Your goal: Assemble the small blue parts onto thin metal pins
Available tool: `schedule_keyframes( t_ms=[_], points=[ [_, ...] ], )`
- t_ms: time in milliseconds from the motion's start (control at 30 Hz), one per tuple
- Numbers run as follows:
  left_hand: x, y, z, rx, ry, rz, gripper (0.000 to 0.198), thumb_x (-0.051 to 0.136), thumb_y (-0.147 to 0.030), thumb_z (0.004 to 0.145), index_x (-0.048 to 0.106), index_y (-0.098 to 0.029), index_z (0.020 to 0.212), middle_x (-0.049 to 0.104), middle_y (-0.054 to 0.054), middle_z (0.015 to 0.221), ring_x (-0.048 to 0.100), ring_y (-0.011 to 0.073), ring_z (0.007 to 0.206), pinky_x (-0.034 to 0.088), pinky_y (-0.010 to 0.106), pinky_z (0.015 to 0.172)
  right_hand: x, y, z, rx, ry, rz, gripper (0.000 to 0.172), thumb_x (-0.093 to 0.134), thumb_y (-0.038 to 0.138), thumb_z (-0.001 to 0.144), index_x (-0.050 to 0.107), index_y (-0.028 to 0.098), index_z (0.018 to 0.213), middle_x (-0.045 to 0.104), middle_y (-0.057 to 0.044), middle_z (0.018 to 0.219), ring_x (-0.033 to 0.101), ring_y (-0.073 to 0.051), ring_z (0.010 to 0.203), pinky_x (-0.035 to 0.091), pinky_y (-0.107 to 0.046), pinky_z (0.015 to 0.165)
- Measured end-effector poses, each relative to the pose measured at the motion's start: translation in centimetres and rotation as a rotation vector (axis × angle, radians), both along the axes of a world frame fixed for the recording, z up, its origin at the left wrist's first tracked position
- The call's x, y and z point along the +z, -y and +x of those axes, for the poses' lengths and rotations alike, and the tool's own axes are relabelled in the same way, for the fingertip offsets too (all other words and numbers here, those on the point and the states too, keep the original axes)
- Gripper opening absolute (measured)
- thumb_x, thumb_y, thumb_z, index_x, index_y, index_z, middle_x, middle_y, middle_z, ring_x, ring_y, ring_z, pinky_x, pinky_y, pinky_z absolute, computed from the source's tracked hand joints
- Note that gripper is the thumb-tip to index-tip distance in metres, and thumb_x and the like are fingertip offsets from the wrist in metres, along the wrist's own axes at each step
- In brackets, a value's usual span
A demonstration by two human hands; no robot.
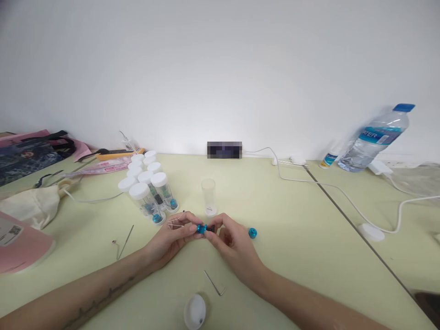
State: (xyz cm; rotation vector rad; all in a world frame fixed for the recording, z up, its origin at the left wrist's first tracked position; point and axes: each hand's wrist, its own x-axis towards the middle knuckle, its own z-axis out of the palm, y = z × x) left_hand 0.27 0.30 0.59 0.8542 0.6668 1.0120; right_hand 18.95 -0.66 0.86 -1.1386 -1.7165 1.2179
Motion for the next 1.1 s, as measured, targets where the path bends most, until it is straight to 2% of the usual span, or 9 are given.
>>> schedule_keyframes(
  t_ms=[167, 333, 400, 500, 567, 733, 800, 1033, 1100],
  points=[
    [-0.37, 0.1, 0.05, -0.019, -0.039, 0.012, 0.016, 0.075, -0.018, 0.068, 0.065, -0.014, 0.08, 0.07, 0.005, 0.078, 0.065, 0.0149, 0.075, 0.049, 0.026, 0.074, -0.11, -0.04, 0.03, 0.034, -0.002, -0.03, 0.035, 0.048, 0.049, 0.089, 0.051, 0.018, 0.072, 0.044, 0.004, 0.056, 0.038, -0.01, 0.051, 0.028, -0.021, 0.047],
    [-0.37, 0.14, 0.11, -0.008, -0.08, 0.009, 0.018, 0.077, -0.016, 0.064, 0.064, -0.014, 0.075, 0.071, 0.005, 0.078, 0.065, 0.0155, 0.074, 0.047, 0.028, 0.075, -0.31, -0.08, 0.03, 0.063, 0.006, -0.079, 0.052, 0.033, 0.053, 0.093, 0.049, 0.017, 0.059, 0.046, 0.001, 0.052, 0.042, -0.011, 0.049, 0.031, -0.022, 0.047],
    [-0.29, 0.1, 0.11, 0.014, -0.051, -0.012, 0.017, 0.076, -0.016, 0.065, 0.063, -0.015, 0.076, 0.071, 0.004, 0.079, 0.065, 0.0155, 0.075, 0.048, 0.028, 0.076, -0.35, -0.1, 0.04, 0.038, -0.028, -0.062, 0.051, 0.031, 0.052, 0.094, 0.052, 0.017, 0.065, 0.046, 0.001, 0.054, 0.041, -0.01, 0.049, 0.032, -0.022, 0.047],
    [-0.25, -0.01, 0.09, 0.046, -0.015, -0.027, 0.016, 0.074, -0.016, 0.068, 0.063, -0.014, 0.078, 0.07, 0.003, 0.081, 0.066, 0.0155, 0.077, 0.048, 0.028, 0.078, -0.17, -0.08, 0.09, -0.012, -0.103, -0.025, 0.036, 0.035, 0.049, 0.095, 0.055, 0.019, 0.092, 0.051, 0.002, 0.069, 0.039, -0.008, 0.047, 0.032, -0.021, 0.047],
    [-0.29, -0.07, 0.08, 0.06, -0.011, -0.02, 0.015, 0.074, -0.016, 0.069, 0.063, -0.014, 0.079, 0.069, 0.003, 0.081, 0.066, 0.0154, 0.079, 0.047, 0.028, 0.081, 0.0, -0.06, 0.15, -0.015, -0.12, -0.01, 0.031, 0.036, 0.048, 0.095, 0.052, 0.022, 0.103, 0.054, 0.001, 0.078, 0.039, -0.007, 0.048, 0.033, -0.021, 0.047],
    [-0.43, -0.04, -0.02, 0.07, -0.021, -0.022, 0.015, 0.073, -0.015, 0.069, 0.063, -0.014, 0.08, 0.069, 0.003, 0.081, 0.066, 0.0146, 0.079, 0.048, 0.027, 0.081, -0.24, -0.04, 0.32, -0.005, -0.081, -0.012, 0.042, 0.032, 0.047, 0.096, 0.057, 0.018, 0.079, 0.05, 0.002, 0.061, 0.04, -0.009, 0.049, 0.032, -0.021, 0.047],
    [-0.51, -0.02, -0.09, 0.075, -0.019, -0.041, 0.015, 0.073, -0.016, 0.07, 0.063, -0.014, 0.081, 0.069, 0.003, 0.082, 0.066, 0.0139, 0.078, 0.048, 0.026, 0.08, -0.47, -0.07, 0.3, 0.002, -0.072, -0.038, 0.046, 0.03, 0.048, 0.096, 0.057, 0.017, 0.076, 0.05, 0.001, 0.059, 0.041, -0.01, 0.05, 0.033, -0.021, 0.047],
    [-0.73, -0.14, -0.12, 0.083, -0.024, -0.021, 0.015, 0.073, -0.015, 0.07, 0.063, -0.014, 0.081, 0.068, 0.002, 0.083, 0.066, 0.0145, 0.081, 0.048, 0.027, 0.084, -0.15, -0.03, 0.13, -0.014, -0.156, -0.041, 0.031, 0.032, 0.045, 0.097, 0.051, 0.022, 0.105, 0.054, 0.002, 0.076, 0.038, -0.006, 0.047, 0.031, -0.02, 0.046],
    [-0.72, -0.16, -0.09, 0.078, -0.021, -0.017, 0.015, 0.073, -0.015, 0.07, 0.063, -0.014, 0.081, 0.068, 0.002, 0.083, 0.066, 0.0141, 0.08, 0.048, 0.028, 0.084, 0.0, -0.01, 0.17, 0.003, -0.146, -0.024, 0.031, 0.033, 0.044, 0.097, 0.052, 0.022, 0.106, 0.054, 0.002, 0.076, 0.038, -0.006, 0.047, 0.031, -0.02, 0.046]
  ],
)
